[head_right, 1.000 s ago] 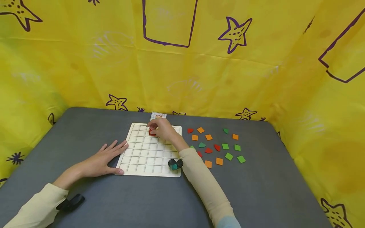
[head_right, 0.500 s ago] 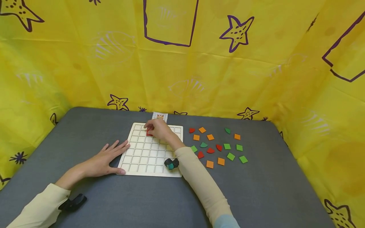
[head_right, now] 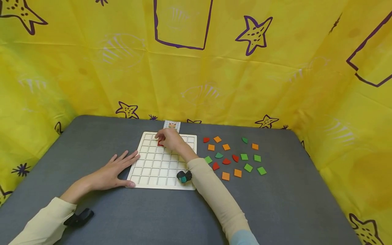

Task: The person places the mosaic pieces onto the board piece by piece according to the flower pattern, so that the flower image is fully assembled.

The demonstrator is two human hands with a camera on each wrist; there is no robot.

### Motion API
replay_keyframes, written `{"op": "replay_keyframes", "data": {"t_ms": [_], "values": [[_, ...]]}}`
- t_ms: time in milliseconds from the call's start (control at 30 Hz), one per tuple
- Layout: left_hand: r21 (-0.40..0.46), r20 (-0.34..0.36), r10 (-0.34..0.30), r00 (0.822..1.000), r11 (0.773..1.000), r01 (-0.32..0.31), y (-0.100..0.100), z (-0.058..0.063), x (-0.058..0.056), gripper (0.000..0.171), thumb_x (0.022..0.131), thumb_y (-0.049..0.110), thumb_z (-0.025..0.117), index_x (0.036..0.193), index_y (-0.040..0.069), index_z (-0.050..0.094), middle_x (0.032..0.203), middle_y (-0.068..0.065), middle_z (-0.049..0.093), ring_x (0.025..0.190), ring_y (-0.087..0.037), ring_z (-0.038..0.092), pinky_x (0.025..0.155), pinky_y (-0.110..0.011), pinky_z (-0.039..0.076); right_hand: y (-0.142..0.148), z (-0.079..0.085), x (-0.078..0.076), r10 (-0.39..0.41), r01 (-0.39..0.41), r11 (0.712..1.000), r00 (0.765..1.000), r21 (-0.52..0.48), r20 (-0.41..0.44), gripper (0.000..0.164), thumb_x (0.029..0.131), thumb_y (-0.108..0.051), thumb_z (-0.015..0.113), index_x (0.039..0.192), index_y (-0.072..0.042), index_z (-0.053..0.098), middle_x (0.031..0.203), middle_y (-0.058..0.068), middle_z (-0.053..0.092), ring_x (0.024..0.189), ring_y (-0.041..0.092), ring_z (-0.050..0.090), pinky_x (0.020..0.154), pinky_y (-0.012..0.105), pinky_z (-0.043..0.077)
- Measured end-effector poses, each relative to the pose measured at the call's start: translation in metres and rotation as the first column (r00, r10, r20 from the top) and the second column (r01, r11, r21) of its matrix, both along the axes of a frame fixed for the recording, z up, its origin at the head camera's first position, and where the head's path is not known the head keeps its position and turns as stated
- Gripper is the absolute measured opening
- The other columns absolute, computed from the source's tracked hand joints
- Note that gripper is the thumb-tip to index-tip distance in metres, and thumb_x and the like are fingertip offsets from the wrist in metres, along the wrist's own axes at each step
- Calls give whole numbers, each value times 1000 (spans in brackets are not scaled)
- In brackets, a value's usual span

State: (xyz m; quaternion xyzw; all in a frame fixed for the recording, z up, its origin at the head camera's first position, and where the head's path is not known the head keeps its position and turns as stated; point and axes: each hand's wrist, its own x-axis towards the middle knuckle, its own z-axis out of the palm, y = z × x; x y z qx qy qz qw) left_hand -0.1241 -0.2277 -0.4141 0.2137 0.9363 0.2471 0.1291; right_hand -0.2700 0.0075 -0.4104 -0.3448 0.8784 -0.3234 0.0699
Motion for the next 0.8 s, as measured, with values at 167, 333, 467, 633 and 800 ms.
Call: {"op": "replay_keyframes", "data": {"t_ms": [167,333,467,633,800], "values": [[3,-7,-3,1000,1000,3,0,0,0,104,76,62,72,155,9,28,162,-14,19,146,-49,7,110,-69,0,1,-1,-1,18,-18,1000,1000,-13,-17,20,86,3,71,106,0,72,90,8,71,86,18,66,78,23,52],[8,-8,-7,1000,1000,7,-1,0,1,104,77,62,72,155,9,28,162,-14,19,146,-49,7,110,-69,0,6,-3,-3,22,-23,999,999,-47,-24,19,88,2,70,107,0,71,91,7,71,87,18,66,87,31,52],[5,-13,-6,1000,1000,6,0,0,0,104,76,62,72,155,9,29,162,-14,19,145,-49,8,110,-69,1,13,-2,-4,12,-14,998,999,-54,-30,19,89,0,69,108,-1,71,92,7,71,88,18,66,77,25,53],[-1,-11,-5,1000,1000,5,1,0,-1,104,76,62,72,155,9,29,162,-14,19,146,-48,8,110,-69,1,26,1,-3,6,-8,999,999,-50,-38,21,88,1,70,108,0,71,94,8,71,88,19,66,76,23,53],[-4,0,6,1000,1000,-6,1,1,0,105,76,61,73,155,9,28,162,-14,19,146,-48,7,110,-69,0,34,0,-4,-6,6,999,1000,-36,1,25,85,0,74,110,-1,71,96,8,70,90,19,65,79,24,53]]}}
